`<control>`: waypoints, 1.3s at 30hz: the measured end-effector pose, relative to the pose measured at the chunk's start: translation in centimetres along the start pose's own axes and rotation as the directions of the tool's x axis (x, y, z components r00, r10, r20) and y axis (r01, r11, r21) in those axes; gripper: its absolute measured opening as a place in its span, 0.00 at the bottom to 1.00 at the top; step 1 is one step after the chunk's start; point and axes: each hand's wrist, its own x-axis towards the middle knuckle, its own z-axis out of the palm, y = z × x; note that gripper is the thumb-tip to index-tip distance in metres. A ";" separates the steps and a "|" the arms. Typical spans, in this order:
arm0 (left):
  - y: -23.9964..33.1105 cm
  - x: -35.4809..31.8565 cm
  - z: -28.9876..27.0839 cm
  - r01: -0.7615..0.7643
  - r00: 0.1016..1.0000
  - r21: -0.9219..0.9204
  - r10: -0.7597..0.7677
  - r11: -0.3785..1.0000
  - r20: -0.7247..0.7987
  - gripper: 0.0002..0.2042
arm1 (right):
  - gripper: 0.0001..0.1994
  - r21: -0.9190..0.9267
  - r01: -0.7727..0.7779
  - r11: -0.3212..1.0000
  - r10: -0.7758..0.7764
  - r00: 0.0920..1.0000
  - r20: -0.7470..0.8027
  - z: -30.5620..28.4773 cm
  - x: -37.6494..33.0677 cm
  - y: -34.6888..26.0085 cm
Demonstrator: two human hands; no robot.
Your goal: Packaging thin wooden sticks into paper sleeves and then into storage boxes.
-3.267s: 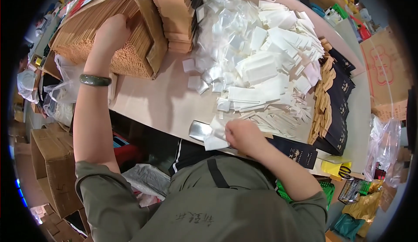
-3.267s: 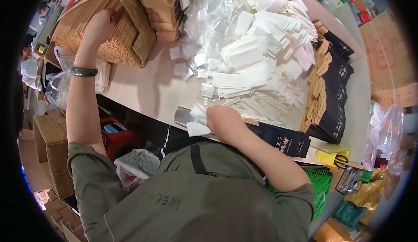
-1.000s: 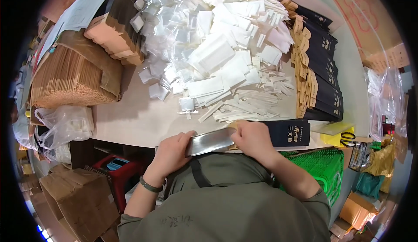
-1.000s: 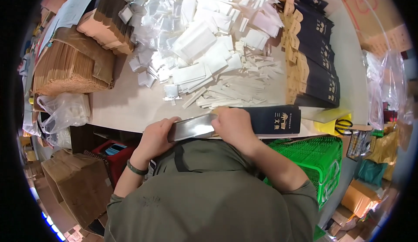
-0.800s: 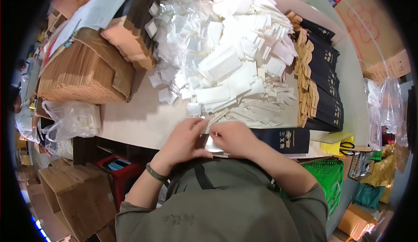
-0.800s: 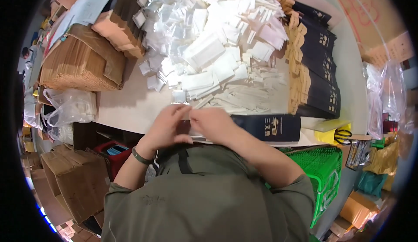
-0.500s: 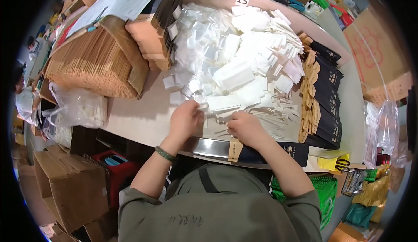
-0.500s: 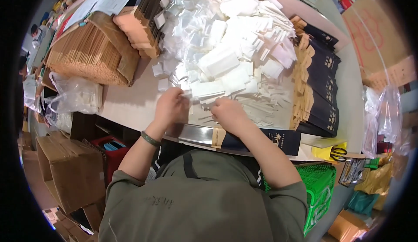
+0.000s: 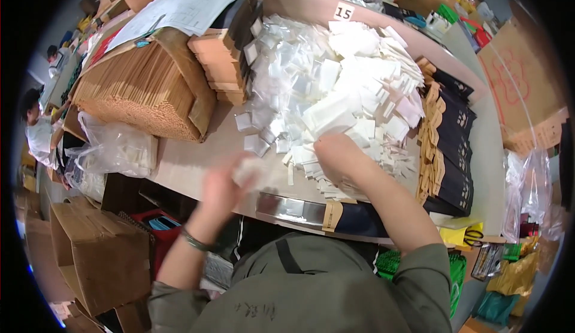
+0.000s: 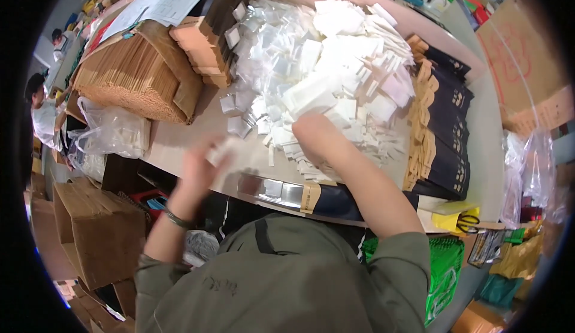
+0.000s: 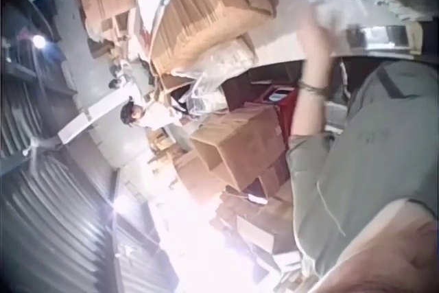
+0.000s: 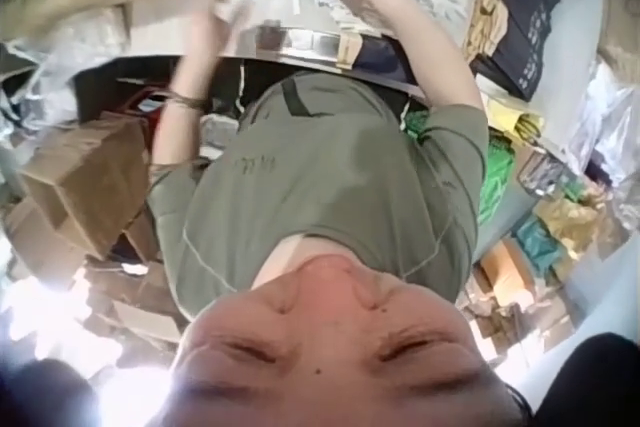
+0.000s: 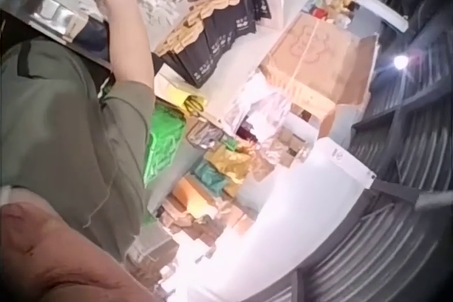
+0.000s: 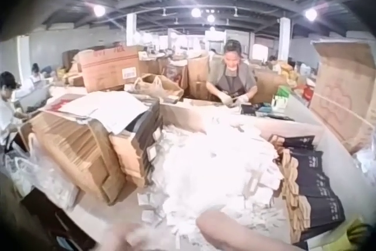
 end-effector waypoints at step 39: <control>-2.1 -9.5 5.0 0.532 0.841 -0.496 -0.497 0.686 0.214 0.08 | 0.08 0.443 -0.017 0.896 0.148 0.953 -0.264 3.4 -8.9 -12.3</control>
